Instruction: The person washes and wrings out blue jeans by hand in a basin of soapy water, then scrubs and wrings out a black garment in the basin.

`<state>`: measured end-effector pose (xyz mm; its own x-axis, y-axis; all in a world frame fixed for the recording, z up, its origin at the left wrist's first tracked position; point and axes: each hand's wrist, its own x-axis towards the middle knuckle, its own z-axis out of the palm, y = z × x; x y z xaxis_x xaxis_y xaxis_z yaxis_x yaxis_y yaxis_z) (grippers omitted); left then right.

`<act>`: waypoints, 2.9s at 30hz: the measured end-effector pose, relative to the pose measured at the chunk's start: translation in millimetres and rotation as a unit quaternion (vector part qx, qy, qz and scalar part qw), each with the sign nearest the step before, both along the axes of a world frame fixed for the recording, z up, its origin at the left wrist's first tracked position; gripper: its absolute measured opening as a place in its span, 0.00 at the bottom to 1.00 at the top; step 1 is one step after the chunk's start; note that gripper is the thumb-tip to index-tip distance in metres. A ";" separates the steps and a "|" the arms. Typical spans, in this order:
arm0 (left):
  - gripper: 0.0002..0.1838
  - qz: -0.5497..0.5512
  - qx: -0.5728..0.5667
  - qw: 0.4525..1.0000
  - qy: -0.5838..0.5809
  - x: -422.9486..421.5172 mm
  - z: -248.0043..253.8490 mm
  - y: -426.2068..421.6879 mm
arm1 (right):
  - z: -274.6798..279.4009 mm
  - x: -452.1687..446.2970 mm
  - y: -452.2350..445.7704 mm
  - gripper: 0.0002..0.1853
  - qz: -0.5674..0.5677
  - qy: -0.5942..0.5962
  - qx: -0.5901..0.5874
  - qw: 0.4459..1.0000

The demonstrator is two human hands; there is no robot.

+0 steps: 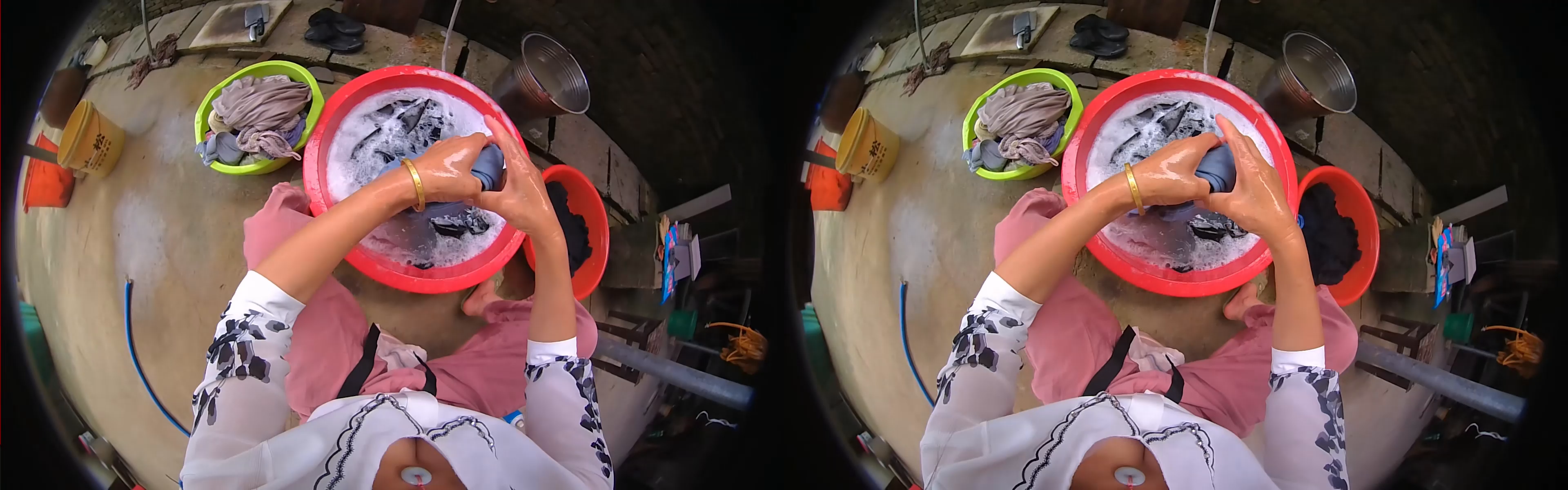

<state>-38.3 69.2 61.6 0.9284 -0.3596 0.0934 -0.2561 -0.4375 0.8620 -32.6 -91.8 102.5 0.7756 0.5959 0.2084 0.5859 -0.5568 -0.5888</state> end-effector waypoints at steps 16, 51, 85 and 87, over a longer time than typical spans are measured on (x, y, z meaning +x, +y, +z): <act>0.13 0.196 0.056 0.973 -0.108 -18.5 -45.8 83.7 | -296.4 -36.6 -48.0 0.17 -0.157 0.177 -0.402 0.884; 0.15 0.211 -0.728 0.454 0.468 -80.6 -146.5 -114.9 | -5.9 -138.9 -91.4 0.41 -0.020 -0.098 -0.063 0.993; 0.26 0.057 -0.563 0.700 0.435 1.0 -45.0 -33.8 | -129.3 -15.8 -9.5 0.23 -0.042 0.816 0.467 0.338; 0.26 0.076 -0.588 0.676 0.437 1.0 -55.3 -40.7 | -138.2 -19.1 -16.5 0.24 -0.073 0.803 0.472 0.357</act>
<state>-37.3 28.4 6.3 0.8319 -0.4075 -0.3768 0.5467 0.7187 0.4297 -51.7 -108.4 -35.7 0.3554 0.7762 -0.5207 -0.9233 0.3783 -0.0663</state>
